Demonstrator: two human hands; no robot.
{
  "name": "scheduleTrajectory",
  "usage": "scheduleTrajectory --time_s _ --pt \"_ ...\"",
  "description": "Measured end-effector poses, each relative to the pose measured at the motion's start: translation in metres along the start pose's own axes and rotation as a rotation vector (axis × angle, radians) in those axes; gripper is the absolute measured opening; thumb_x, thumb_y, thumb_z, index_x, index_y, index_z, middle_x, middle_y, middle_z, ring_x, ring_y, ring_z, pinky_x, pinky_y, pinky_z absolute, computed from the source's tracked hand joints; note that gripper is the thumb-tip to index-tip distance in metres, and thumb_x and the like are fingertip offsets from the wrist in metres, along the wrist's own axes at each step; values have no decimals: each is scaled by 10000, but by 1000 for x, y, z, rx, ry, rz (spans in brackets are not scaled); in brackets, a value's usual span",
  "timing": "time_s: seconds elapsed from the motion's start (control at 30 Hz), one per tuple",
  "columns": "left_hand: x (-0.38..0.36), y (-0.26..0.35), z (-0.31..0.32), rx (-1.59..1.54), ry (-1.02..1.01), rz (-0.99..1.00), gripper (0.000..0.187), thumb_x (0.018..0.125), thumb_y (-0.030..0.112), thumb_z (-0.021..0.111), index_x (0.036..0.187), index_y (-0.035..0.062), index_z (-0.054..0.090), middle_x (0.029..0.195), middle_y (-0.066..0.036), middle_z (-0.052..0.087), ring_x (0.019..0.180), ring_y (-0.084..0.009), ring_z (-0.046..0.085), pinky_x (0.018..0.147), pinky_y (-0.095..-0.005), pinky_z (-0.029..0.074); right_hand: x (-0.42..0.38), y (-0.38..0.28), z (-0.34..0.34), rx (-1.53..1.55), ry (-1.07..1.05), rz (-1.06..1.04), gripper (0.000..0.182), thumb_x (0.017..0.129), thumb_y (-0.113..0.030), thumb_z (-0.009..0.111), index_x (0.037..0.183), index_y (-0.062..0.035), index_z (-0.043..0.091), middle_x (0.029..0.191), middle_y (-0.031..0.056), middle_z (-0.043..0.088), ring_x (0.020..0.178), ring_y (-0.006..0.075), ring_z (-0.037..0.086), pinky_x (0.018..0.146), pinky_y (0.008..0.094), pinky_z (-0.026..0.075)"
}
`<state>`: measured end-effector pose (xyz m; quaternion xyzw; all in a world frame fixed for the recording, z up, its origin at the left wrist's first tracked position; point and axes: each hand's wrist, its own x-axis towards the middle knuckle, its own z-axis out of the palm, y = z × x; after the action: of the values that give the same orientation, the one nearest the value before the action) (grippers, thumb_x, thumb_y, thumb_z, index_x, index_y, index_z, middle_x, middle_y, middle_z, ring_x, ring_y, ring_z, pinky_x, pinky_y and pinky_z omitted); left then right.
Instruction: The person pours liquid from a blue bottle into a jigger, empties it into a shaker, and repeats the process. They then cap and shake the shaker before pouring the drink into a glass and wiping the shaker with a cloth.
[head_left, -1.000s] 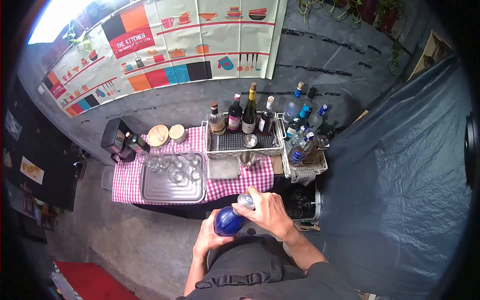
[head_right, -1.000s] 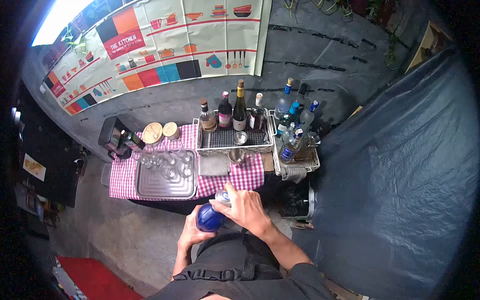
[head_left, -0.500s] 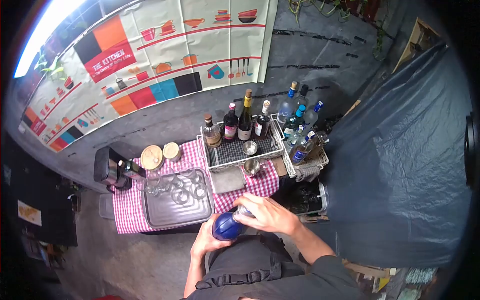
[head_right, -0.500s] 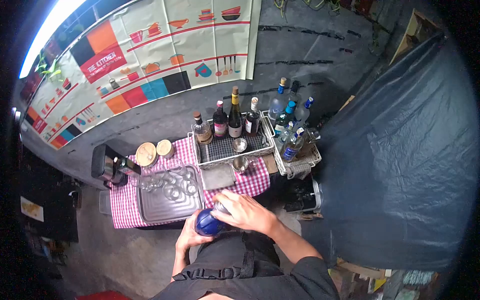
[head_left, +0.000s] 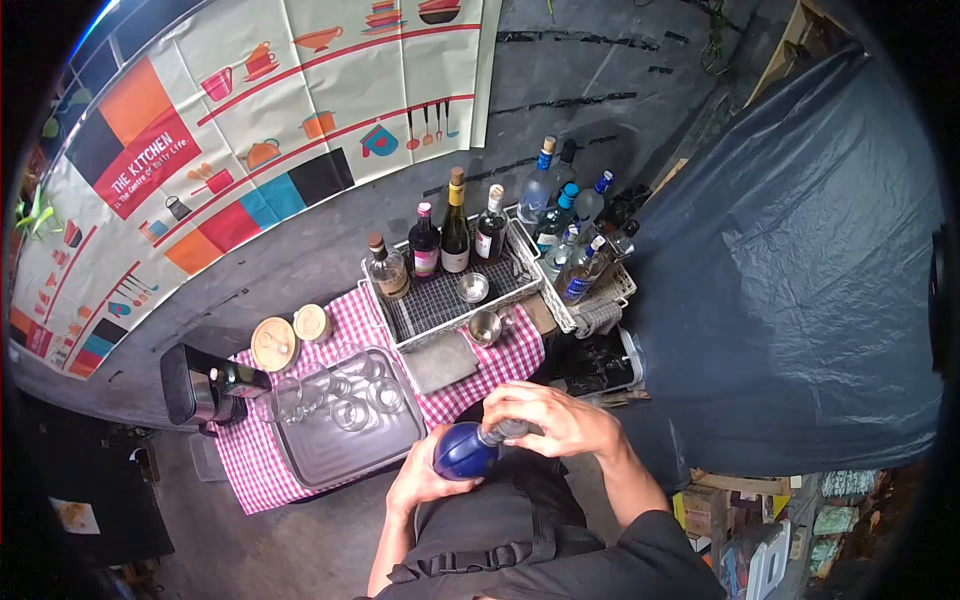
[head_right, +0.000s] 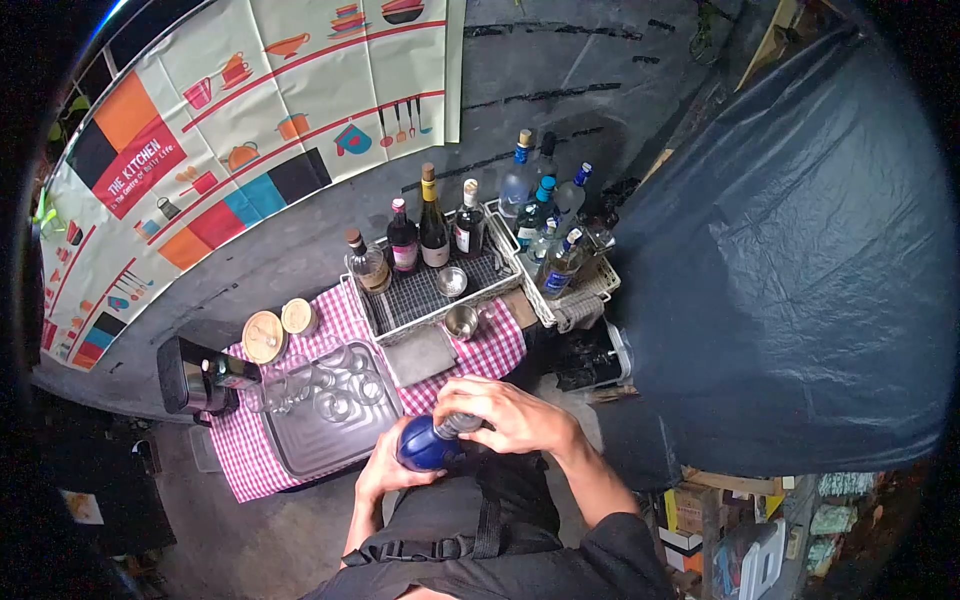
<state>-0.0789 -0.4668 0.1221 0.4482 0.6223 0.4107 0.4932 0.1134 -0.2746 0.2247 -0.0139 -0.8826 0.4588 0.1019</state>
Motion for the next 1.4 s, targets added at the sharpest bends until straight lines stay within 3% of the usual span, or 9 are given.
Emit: scheduleTrajectory --time_s 0.23,0.33,0.53,0.67,0.87,0.93,1.0,1.2,1.4 --pt "16 9 -7 82 21 79 765 586 241 968 1241 34 632 1069 -145 762 977 -244 755 893 -389 587 13 -18 -12 -359 -174 626 709 857 -427 815 1403 -63 548 1445 279 495 1035 437 692 878 487 583" --pt "24 11 -5 117 58 57 790 584 244 966 1264 32 625 1081 -153 759 999 -259 755 903 -400 587 13 12 -26 -118 -132 133 813 880 -530 752 1448 -13 486 1395 268 516 1046 430 678 885 509 562" --pt "49 21 4 131 162 -9 820 572 250 968 1278 24 618 1113 -165 754 1021 -275 754 922 -407 586 31 19 -61 -298 -77 258 592 927 -347 731 1393 -33 546 1217 213 578 982 431 677 859 485 561" --pt "73 20 16 47 222 21 822 565 235 972 1276 15 621 1102 -158 749 1020 -255 747 932 -399 577 42 45 -108 -88 -116 22 353 887 -196 787 1139 2 641 1137 147 626 1042 335 680 917 442 559" --pt "100 22 29 -125 309 -5 878 530 188 983 1292 -1 590 1189 -111 699 1077 -193 681 998 -362 529 9 163 -129 619 517 249 553 742 -44 922 1228 -21 658 1189 75 659 1057 189 685 942 328 533" --pt "105 21 33 -199 389 -22 888 521 191 985 1288 2 580 1173 -105 695 1073 -189 674 1001 -362 524 -22 239 -92 175 567 395 490 779 -43 901 1218 -23 683 1120 54 695 999 175 710 892 316 550" --pt "109 24 36 -198 443 -30 900 518 196 984 1294 2 572 1171 -101 689 1069 -186 669 996 -363 524 -45 283 -41 250 619 705 432 785 -86 896 1170 -20 713 1037 67 743 960 201 734 842 335 566" --pt "112 34 36 -167 548 -74 846 550 200 981 1274 -6 595 1160 -109 702 1060 -196 683 976 -360 535 -58 345 27 -218 541 641 456 702 -86 907 1091 -34 676 1108 157 687 1018 384 672 877 441 537" --pt "111 31 38 -152 599 -112 862 538 204 985 1279 0 594 1150 -108 704 1032 -201 691 959 -367 547 -34 377 27 -401 558 550 510 711 -57 887 1157 -43 641 1171 146 654 1113 389 618 942 468 508"
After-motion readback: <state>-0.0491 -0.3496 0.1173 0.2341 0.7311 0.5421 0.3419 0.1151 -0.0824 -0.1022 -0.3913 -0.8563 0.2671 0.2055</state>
